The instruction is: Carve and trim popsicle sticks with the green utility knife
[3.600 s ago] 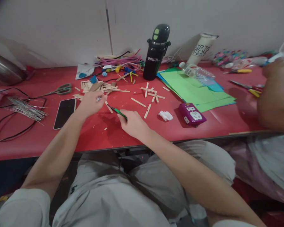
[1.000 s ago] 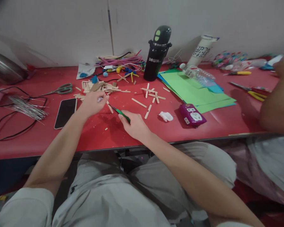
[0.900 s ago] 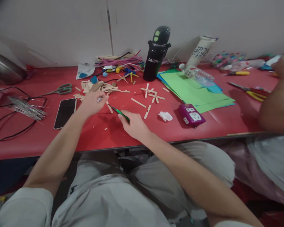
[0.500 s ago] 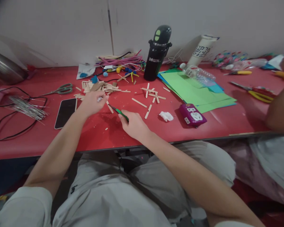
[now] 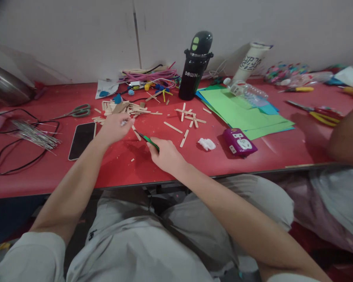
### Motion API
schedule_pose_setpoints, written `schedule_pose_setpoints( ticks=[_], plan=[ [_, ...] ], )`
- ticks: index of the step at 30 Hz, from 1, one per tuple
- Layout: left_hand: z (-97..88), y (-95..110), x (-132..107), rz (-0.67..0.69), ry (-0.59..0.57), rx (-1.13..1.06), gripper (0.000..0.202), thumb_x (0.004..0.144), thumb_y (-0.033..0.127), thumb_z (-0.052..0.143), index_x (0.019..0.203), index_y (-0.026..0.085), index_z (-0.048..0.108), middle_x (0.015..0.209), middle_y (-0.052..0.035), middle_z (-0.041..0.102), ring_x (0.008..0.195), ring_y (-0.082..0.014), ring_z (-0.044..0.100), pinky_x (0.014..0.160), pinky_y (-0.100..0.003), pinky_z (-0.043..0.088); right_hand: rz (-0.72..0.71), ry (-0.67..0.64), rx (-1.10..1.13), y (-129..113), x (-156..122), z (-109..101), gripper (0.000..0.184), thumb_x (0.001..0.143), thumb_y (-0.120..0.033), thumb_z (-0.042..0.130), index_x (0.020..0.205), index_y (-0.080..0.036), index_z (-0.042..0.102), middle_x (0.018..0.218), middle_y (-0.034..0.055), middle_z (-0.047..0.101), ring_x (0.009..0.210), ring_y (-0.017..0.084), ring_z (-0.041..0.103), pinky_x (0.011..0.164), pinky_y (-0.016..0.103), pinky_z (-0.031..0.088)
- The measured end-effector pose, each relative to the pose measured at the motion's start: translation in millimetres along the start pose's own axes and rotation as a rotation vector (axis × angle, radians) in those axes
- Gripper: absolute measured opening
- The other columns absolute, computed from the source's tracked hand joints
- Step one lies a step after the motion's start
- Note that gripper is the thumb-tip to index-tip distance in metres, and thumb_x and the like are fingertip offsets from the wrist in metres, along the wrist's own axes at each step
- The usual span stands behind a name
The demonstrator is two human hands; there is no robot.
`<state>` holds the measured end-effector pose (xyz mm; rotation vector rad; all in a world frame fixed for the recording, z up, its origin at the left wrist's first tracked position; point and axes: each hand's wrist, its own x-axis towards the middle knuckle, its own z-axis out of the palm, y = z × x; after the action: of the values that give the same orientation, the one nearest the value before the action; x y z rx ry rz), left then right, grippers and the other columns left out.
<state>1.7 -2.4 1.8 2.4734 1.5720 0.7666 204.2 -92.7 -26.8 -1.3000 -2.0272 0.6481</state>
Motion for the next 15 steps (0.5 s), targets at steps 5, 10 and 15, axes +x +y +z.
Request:
schedule_pose_setpoints(
  ticks=[5,10,15],
  plan=[
    [-0.8,0.2,-0.1,-0.017,-0.009,-0.018,0.026,0.087,0.029,0.048,0.064,0.019,0.046,0.065,-0.0033,0.054,0.066,-0.0158,0.048,0.064,-0.031,0.032,0.004,0.001,0.005,2.8,-0.7,1.3,0.022,0.095,-0.029,0.044,0.085,-0.018,0.061,0.071,0.0033,0.059,0.064,0.017,0.052,0.065,0.028,0.037],
    [0.5,-2.5,0.2,-0.016,-0.009,-0.012,0.028,0.088,0.03,0.048,0.063,0.019,0.047,0.064,-0.0031,0.053,0.065,-0.0158,0.047,0.064,-0.032,0.033,-0.005,-0.003,-0.001,3.4,-0.1,1.5,0.023,0.095,-0.029,0.044,0.084,-0.019,0.06,0.07,0.003,0.058,0.063,0.017,0.052,0.064,0.028,0.036],
    [2.3,-3.6,0.3,-0.012,-0.006,-0.052,0.025,0.087,0.03,0.047,0.064,0.019,0.049,0.066,-0.0029,0.055,0.066,-0.0154,0.048,0.065,-0.031,0.034,0.004,0.015,0.027,4.6,-3.4,0.7,0.028,0.096,-0.033,0.044,0.09,-0.017,0.066,0.074,0.004,0.063,0.066,0.018,0.055,0.066,0.028,0.04]
  ],
)
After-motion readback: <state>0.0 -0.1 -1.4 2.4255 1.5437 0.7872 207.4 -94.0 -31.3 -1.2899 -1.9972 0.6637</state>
